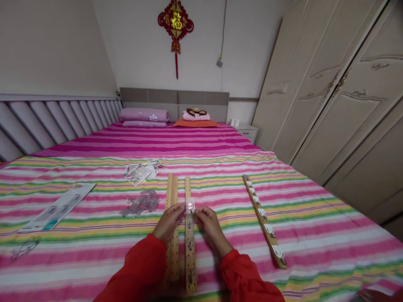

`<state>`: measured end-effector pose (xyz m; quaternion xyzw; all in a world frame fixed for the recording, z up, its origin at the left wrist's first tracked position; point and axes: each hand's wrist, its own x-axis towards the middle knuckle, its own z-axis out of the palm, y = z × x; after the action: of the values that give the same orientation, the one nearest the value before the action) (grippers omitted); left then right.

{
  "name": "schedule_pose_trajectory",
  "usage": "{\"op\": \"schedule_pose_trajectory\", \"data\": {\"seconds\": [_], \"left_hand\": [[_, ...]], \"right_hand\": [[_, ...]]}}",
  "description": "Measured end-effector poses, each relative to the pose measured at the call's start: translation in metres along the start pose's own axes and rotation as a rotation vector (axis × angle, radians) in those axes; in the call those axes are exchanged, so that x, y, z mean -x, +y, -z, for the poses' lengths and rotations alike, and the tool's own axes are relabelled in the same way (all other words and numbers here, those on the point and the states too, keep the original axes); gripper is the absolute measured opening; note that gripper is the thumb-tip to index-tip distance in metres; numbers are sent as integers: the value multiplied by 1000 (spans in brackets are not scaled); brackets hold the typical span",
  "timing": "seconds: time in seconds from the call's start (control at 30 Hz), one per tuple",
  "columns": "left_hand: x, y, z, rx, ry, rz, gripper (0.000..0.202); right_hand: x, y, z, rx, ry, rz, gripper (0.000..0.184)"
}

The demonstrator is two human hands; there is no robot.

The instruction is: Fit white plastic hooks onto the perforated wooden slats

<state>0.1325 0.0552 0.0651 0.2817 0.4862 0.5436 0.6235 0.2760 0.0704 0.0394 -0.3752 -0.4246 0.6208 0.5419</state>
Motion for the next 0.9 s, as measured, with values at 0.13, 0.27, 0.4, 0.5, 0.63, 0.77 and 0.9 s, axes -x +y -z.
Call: {"op": "schedule_pose_trajectory", "data": {"seconds": [0.13,0.27,0.4,0.5,0.63,0.77,0.9], "left_hand": [[-18,-2,6,-167,38,-126,39],[-31,-7,10,-289,33,-252,43],[-40,-13,11,-364,83,-333,41],[-44,-17,11,-402,99,-366,40],[-44,-20,11,-503,108,-419,39],[-44,-23,11,-595,91,-475,36],[-44,-26,10,-658,76,-504,33]], "right_hand": [[-13,16,3,110,69,51,19],[-21,28,4,170,103,62,18],[-28,34,3,243,109,55,15],[-32,37,3,292,119,40,15],[-34,40,4,317,119,39,16],[-35,43,5,330,134,36,18],[-36,44,6,367,142,53,17]]}}
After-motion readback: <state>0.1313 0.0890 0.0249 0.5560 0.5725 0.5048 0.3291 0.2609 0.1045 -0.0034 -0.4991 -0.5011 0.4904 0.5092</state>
